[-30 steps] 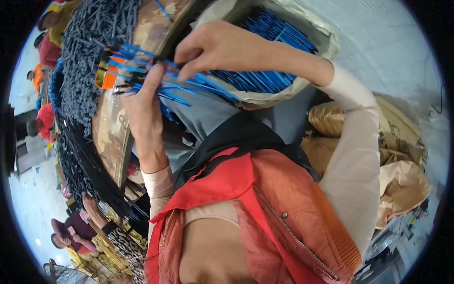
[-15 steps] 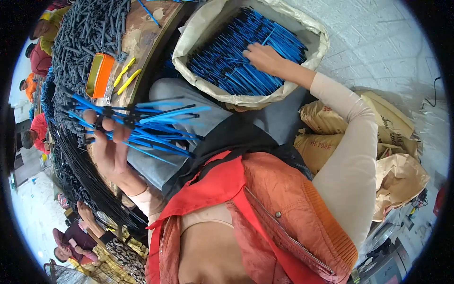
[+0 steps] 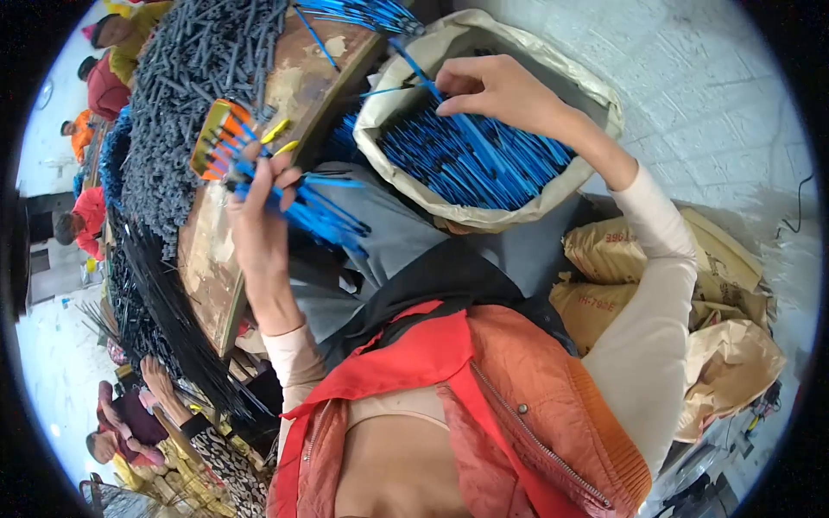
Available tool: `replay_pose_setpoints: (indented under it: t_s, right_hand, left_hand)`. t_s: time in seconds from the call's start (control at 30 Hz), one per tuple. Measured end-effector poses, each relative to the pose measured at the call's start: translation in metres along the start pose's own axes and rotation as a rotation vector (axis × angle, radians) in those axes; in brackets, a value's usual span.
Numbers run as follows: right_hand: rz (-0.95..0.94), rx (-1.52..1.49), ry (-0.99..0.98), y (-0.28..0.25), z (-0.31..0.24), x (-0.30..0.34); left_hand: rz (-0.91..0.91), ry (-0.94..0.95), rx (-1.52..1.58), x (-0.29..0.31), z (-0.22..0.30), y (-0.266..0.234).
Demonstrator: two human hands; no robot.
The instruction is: Assembling blue electrical connectors and trimming components using pliers at a factory workbench.
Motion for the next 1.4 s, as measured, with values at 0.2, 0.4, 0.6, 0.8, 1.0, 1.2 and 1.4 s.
replay_pose_setpoints:
  t_s: [0.2, 0.4, 0.6, 0.8, 1.0, 1.2, 1.4]
  right_hand:
    - [-0.093, -0.32, -0.04, 0.056, -0.065, -0.012]
    - [0.002, -0.29, -0.12, 0.082, -0.063, -0.007]
    - [-0.195, -0.401, -0.091, 0.072, -0.057, -0.017]
    - [-0.071, -0.323, -0.33, 0.077, -0.07, -0.026]
    - [-0.117, 0.006, -0.173, 0.059, 0.052, -0.042]
    - [-0.186, 0.439, 0.185, 0.11, 0.182, -0.004]
    - [-0.205, 0.477, 0.225, 0.11, 0.198, -0.017]
  left_hand:
    - [-0.038, 0.153, -0.001, 0.003, 0.011, 0.067]
    - [0.138, 0.161, -0.233, 0.006, 0.013, 0.057]
    - [0.027, 0.159, -0.459, 0.011, 0.029, 0.052]
    - [-0.084, 0.168, 0.165, 0.005, 0.026, 0.051]
    - [-0.279, 0.143, 0.381, 0.038, 0.029, 0.003]
    - [-0.263, 0.069, 0.071, 0.072, 0.038, -0.016]
    - [-0.352, -0.165, -0.053, 0.059, 0.033, 0.005]
Point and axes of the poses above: each hand's wrist, its own x-axis away from the middle knuckle, its own y-axis out of the palm, z = x × y, the point moved 4 cm from there along -x, towards the middle knuckle, and after that the axes turned 15 degrees about -x, right-handed, at the moved point
